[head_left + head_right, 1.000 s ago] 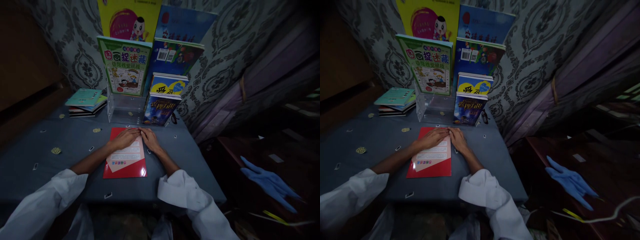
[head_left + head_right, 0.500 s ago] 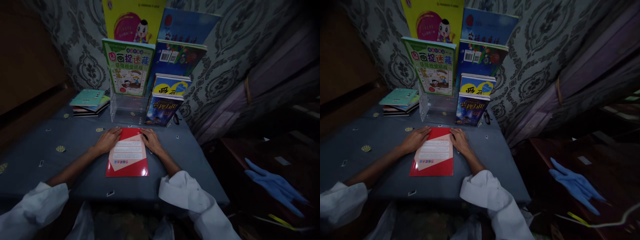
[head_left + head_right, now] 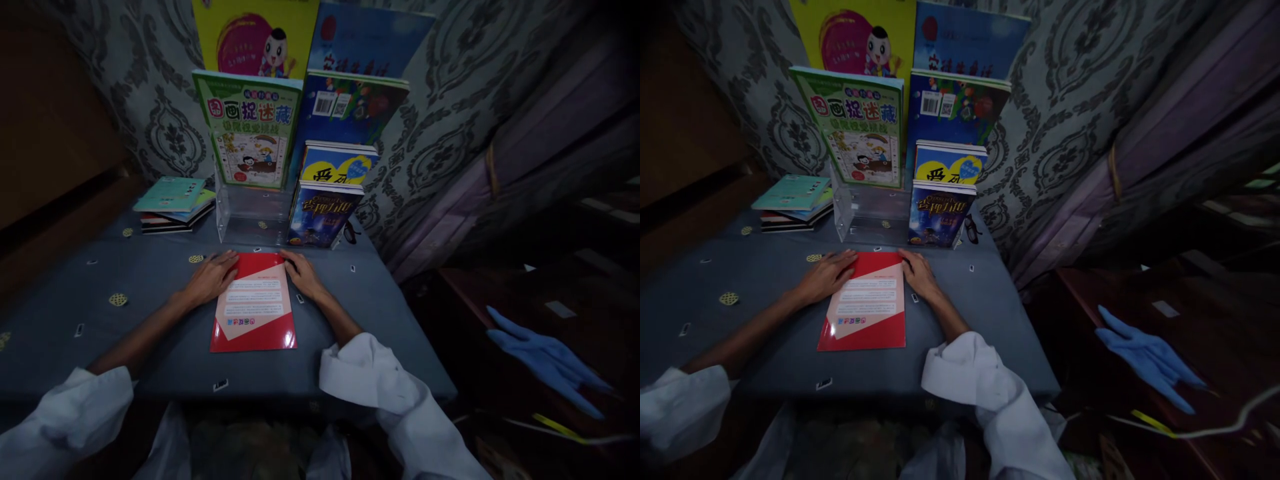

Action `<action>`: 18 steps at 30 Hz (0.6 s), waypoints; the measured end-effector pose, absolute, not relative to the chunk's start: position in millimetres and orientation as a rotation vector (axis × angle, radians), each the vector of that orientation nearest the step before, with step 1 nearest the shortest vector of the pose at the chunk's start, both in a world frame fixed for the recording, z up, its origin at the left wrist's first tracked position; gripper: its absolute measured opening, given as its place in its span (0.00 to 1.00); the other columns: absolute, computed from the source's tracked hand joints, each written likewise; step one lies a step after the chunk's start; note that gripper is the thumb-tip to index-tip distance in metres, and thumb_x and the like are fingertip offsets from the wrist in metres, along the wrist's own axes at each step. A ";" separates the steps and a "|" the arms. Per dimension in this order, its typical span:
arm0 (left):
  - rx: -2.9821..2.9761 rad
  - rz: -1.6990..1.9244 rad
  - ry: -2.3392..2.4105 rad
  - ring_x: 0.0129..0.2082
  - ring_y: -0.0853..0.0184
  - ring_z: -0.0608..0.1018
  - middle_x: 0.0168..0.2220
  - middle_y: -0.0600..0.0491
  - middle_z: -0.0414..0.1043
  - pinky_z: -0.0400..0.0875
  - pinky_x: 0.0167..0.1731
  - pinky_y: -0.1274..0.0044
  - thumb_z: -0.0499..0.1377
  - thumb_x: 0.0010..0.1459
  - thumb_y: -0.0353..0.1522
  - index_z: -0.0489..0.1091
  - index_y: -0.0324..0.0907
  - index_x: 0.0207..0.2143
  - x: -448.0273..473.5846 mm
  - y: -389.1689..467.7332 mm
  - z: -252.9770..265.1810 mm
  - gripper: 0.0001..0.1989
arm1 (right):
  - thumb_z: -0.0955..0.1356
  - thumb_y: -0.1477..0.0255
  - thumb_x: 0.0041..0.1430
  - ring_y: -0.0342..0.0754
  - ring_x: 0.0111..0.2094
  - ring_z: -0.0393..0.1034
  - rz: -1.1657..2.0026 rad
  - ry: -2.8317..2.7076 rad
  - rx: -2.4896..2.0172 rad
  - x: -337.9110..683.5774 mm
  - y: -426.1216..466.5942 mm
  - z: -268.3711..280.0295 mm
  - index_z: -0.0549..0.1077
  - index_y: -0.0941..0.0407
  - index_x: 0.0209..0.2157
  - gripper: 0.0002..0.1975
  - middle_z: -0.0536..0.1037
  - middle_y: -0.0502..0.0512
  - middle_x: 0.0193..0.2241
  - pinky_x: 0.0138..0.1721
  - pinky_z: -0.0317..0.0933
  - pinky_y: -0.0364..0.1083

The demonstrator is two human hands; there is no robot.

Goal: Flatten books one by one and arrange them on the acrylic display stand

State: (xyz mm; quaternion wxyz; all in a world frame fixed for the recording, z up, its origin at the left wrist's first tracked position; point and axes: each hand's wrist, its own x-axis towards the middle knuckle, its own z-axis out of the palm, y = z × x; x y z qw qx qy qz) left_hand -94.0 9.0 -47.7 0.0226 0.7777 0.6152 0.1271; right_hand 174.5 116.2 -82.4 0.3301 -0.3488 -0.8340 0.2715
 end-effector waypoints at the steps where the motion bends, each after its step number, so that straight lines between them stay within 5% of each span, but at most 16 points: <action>1: 2.428 0.386 1.865 0.67 0.56 0.63 0.66 0.43 0.61 0.54 0.66 0.59 0.43 0.68 0.40 0.63 0.37 0.63 -92.0 10.1 -46.5 0.27 | 0.61 0.72 0.65 0.54 0.54 0.70 0.733 -2.162 -0.908 174.9 118.0 -83.4 0.70 0.53 0.59 0.22 0.79 0.57 0.52 0.58 0.62 0.58; 18: 2.575 0.300 1.432 0.70 0.61 0.57 0.69 0.47 0.55 0.46 0.68 0.61 0.43 0.71 0.41 0.57 0.42 0.67 -26.7 55.1 -44.2 0.27 | 0.59 0.62 0.70 0.53 0.53 0.71 0.811 -2.111 -0.871 177.3 124.9 -87.8 0.72 0.51 0.58 0.21 0.79 0.56 0.51 0.58 0.61 0.56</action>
